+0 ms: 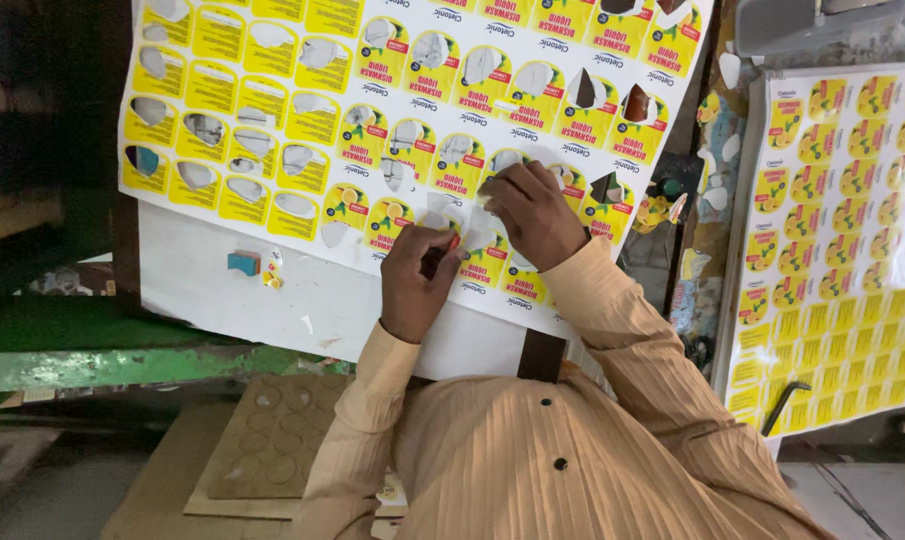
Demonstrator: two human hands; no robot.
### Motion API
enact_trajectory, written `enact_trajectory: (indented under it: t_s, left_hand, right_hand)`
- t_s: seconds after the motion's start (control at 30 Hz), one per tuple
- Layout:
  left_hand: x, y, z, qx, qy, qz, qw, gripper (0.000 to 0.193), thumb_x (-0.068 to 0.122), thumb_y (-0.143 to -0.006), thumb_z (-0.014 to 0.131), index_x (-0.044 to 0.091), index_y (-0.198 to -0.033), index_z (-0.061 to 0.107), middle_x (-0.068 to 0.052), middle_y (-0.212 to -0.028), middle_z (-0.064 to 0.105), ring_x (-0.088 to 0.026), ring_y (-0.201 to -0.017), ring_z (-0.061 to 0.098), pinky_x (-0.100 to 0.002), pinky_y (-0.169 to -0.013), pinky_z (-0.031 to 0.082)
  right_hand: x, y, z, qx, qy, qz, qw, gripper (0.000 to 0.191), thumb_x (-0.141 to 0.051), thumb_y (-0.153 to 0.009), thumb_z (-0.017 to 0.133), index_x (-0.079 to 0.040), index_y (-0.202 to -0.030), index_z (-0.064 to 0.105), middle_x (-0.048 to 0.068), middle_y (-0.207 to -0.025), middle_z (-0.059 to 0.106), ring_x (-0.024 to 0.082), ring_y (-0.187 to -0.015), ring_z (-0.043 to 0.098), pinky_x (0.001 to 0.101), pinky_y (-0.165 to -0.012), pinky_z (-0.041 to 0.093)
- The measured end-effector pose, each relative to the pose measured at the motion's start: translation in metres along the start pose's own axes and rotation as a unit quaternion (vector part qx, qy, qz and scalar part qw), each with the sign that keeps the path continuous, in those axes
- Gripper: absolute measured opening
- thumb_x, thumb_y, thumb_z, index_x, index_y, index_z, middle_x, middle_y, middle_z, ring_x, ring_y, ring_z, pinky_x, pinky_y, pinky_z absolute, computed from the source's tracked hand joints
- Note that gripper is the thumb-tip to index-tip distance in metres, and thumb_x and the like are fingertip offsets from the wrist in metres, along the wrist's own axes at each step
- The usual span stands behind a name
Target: The person peels individual stickers from a large printed sheet using both hands. The person repeatedly removes stickers one by one, placing them aside on the work surface. The person continues this process across multiple rows of the sheet.
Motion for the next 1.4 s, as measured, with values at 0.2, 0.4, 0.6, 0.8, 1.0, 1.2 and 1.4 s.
enact_trajectory:
  t_s: [0.2,0.4,0.6,0.8,1.0,1.2,1.4]
  left_hand:
    - [-0.002,-0.001,-0.001,-0.006,0.001,-0.010,1.000,0.023,0.002,-0.088,0.081,0.001,-0.108,0.070,-0.011,-0.094,0.067,-0.018,-0.077,0.068,-0.030,-0.070,0.055]
    - [-0.009,0.001,0.002,-0.017,0.082,-0.070,0.994,0.020,0.000,-0.091,0.076,-0.001,-0.109,0.069,-0.008,-0.094,0.066,-0.010,-0.064,0.064,-0.024,-0.057,0.051]
    - [-0.014,0.003,0.003,-0.034,0.090,-0.092,0.991,0.019,-0.001,-0.091,0.075,-0.001,-0.109,0.068,-0.007,-0.093,0.065,-0.009,-0.062,0.065,-0.023,-0.053,0.051]
    - [0.004,0.003,-0.002,-0.071,0.063,-0.013,0.995,0.030,-0.007,-0.089,0.072,0.000,-0.118,0.066,-0.010,-0.102,0.063,-0.015,-0.080,0.064,-0.027,-0.067,0.053]
    - [0.037,0.010,0.010,-0.092,0.002,0.044,0.995,0.030,-0.004,-0.091,0.069,0.004,-0.120,0.067,-0.012,-0.106,0.062,-0.025,-0.086,0.069,-0.032,-0.067,0.060]
    - [0.062,0.006,0.043,-0.084,-0.141,0.120,0.979,0.023,0.006,-0.093,0.070,0.006,-0.116,0.067,-0.011,-0.104,0.061,-0.032,-0.086,0.067,-0.042,-0.071,0.056]
    - [0.055,0.009,0.059,-0.102,-0.234,0.083,0.963,0.018,0.012,-0.093,0.073,0.008,-0.109,0.066,-0.011,-0.098,0.057,-0.032,-0.075,0.066,-0.044,-0.063,0.053]
  right_hand:
    - [-0.007,0.000,0.004,-0.022,0.060,-0.007,0.998,0.026,0.007,-0.082,0.067,-0.005,-0.105,0.063,0.013,-0.103,0.059,0.036,-0.098,0.057,0.0452,-0.088,0.049]
    - [0.003,0.001,-0.007,0.042,-0.052,0.013,0.998,0.019,0.009,-0.092,0.066,-0.001,-0.106,0.059,0.013,-0.105,0.061,0.037,-0.095,0.057,0.0449,-0.085,0.048]
    - [0.002,0.013,-0.025,0.069,-0.117,0.051,0.989,0.025,0.011,-0.098,0.061,-0.001,-0.119,0.068,0.017,-0.103,0.060,0.030,-0.084,0.061,0.0372,-0.072,0.049]
    - [0.019,0.063,-0.101,0.262,0.092,0.121,0.953,0.038,0.015,-0.084,0.049,-0.002,-0.109,0.073,0.020,-0.102,0.055,0.035,-0.092,0.056,0.0395,-0.079,0.045]
    - [0.024,0.086,-0.111,0.183,0.144,0.146,0.961,0.033,0.005,-0.094,0.061,-0.006,-0.123,0.071,0.013,-0.120,0.064,0.033,-0.120,0.059,0.0475,-0.107,0.043]
    - [-0.007,0.072,-0.045,0.002,0.198,0.056,0.979,0.034,-0.006,-0.094,0.067,-0.013,-0.126,0.074,0.006,-0.144,0.063,0.029,-0.148,0.047,0.0523,-0.122,0.020]
    - [-0.010,0.064,-0.032,0.013,0.178,0.067,0.982,0.029,-0.010,-0.095,0.069,-0.013,-0.124,0.074,0.006,-0.145,0.061,0.028,-0.149,0.046,0.0557,-0.121,0.018]
Point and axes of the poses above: each hand's wrist, its own y-axis away from the middle knuckle, its own z-axis out of the palm, x = y × z, the point moved 8 cm from there along -y, towards the middle knuckle
